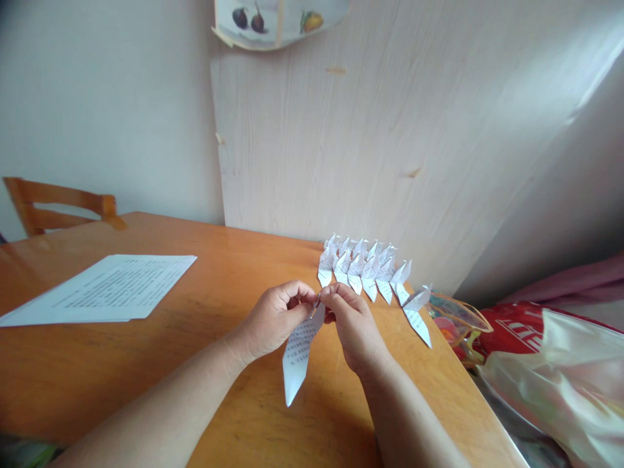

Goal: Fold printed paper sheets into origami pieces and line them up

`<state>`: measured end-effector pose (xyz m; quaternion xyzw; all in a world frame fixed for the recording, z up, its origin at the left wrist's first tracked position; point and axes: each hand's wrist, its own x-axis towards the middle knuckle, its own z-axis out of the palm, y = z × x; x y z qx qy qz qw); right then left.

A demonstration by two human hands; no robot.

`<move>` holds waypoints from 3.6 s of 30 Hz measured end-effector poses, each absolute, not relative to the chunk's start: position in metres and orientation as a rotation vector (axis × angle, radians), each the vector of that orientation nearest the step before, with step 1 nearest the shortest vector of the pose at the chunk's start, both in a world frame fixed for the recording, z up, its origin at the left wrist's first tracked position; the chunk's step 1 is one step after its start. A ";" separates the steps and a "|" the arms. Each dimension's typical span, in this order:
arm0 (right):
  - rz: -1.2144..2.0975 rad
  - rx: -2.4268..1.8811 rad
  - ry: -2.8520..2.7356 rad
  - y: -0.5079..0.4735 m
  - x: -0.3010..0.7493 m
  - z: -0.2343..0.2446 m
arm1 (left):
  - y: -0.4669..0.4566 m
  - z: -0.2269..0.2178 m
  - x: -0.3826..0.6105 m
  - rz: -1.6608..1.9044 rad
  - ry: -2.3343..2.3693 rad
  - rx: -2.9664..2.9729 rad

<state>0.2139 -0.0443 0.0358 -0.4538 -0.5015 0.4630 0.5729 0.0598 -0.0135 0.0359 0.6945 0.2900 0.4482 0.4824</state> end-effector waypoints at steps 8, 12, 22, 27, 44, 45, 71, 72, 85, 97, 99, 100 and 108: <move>1.076 -1.091 -1.175 -0.046 0.214 0.035 | -0.013 0.035 0.061 1.149 0.736 1.819; 1.085 -1.087 -1.170 -0.045 0.215 0.035 | -0.012 0.033 0.062 1.158 0.743 1.836; 1.068 -1.114 -1.166 -0.045 0.215 0.035 | -0.011 0.029 0.061 1.158 0.745 1.889; 1.026 -1.163 -1.196 -0.046 0.212 0.038 | -0.012 0.029 0.061 1.121 0.743 1.805; 0.775 -1.235 -1.328 -0.045 0.211 0.036 | -0.011 0.026 0.063 1.173 0.764 1.911; 0.768 -1.233 -1.334 -0.045 0.211 0.036 | -0.011 0.026 0.063 1.181 0.770 1.923; 0.859 -1.201 -1.276 -0.045 0.218 0.041 | -0.008 0.031 0.062 1.132 0.766 1.553; 0.861 -1.198 -1.275 -0.045 0.218 0.041 | -0.008 0.030 0.062 1.124 0.753 1.542; 0.936 -1.222 -1.359 -0.044 0.213 0.038 | -0.008 0.030 0.060 1.134 0.735 1.479; 0.610 -1.380 -1.492 -0.039 0.216 0.029 | -0.010 0.036 0.056 1.090 0.718 1.388; 0.608 -1.379 -1.494 -0.039 0.215 0.029 | -0.009 0.036 0.056 1.077 0.721 1.364; 0.610 -1.377 -1.495 -0.039 0.215 0.030 | -0.009 0.036 0.056 1.071 0.729 1.355; 0.653 -1.384 -1.481 -0.039 0.216 0.031 | -0.007 0.034 0.056 1.042 0.781 1.329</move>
